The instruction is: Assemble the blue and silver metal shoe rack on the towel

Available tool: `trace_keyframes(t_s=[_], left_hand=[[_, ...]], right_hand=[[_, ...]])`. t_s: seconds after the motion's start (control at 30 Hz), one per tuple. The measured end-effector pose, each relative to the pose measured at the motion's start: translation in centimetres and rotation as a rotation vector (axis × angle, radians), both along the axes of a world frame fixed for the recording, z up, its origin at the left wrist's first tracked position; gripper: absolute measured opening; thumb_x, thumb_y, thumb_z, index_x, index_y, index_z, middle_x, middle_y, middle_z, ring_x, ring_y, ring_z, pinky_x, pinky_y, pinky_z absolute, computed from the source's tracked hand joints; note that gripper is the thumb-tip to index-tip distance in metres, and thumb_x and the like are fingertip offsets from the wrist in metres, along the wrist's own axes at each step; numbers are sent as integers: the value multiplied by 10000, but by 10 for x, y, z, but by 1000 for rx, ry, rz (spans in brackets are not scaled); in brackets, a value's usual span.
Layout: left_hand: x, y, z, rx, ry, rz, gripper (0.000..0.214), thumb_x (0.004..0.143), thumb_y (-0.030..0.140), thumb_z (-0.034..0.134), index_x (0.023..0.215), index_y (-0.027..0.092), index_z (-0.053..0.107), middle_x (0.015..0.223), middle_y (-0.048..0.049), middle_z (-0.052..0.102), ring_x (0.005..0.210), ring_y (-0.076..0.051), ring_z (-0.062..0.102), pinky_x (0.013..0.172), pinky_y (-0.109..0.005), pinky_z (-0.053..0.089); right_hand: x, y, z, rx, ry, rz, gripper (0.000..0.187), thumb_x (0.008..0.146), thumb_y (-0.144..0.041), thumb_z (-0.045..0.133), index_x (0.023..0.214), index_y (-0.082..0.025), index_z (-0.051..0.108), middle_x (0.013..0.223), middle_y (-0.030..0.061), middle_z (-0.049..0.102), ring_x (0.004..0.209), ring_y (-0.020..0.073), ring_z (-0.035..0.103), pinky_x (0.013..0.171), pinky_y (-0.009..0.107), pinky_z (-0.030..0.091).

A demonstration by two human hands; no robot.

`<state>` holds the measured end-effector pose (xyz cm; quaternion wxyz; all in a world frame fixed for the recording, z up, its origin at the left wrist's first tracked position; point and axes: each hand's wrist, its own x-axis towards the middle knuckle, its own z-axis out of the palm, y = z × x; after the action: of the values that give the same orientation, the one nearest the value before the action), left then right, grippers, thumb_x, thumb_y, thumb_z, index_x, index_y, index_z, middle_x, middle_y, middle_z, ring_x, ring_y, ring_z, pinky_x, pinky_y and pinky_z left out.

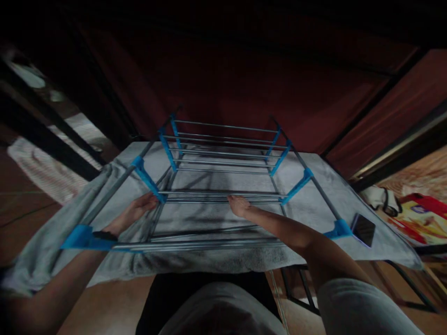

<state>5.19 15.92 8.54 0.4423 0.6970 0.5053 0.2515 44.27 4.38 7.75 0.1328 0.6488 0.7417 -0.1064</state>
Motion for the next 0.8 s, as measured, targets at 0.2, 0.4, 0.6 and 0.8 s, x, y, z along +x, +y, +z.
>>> trace_keyframes(t_s=[0.2,0.4,0.6,0.8], left_hand=[[-4,11,-29,-6,-77,-29,454,683,467,711,1046,195,699,911,-76,735,941,-275,650,896,-403,549],[-1,18,-52,67,-11,5,281,658,307,662,916,199,639,947,-60,676,954,-260,634,925,-418,537],[7,21,-59,49,-55,40,303,657,285,689,936,179,641,905,-43,663,870,-230,616,905,-407,515],[13,28,-65,-61,-139,46,412,585,387,830,898,167,679,851,-41,657,844,-231,606,839,-392,517]], right_hand=[[-26,14,-19,34,-52,75,433,978,-27,298,1316,-104,557,1280,211,663,1122,272,671,951,384,500],[-28,13,-21,51,-52,91,469,967,-10,303,1344,-127,556,1315,194,650,1170,272,649,975,396,492],[-23,12,-19,40,-20,99,361,1012,-100,356,1283,-165,585,1285,165,681,1170,252,657,974,365,492],[-27,15,-15,12,71,-5,424,1099,-321,244,1263,-167,604,1258,149,701,1138,255,680,950,360,490]])
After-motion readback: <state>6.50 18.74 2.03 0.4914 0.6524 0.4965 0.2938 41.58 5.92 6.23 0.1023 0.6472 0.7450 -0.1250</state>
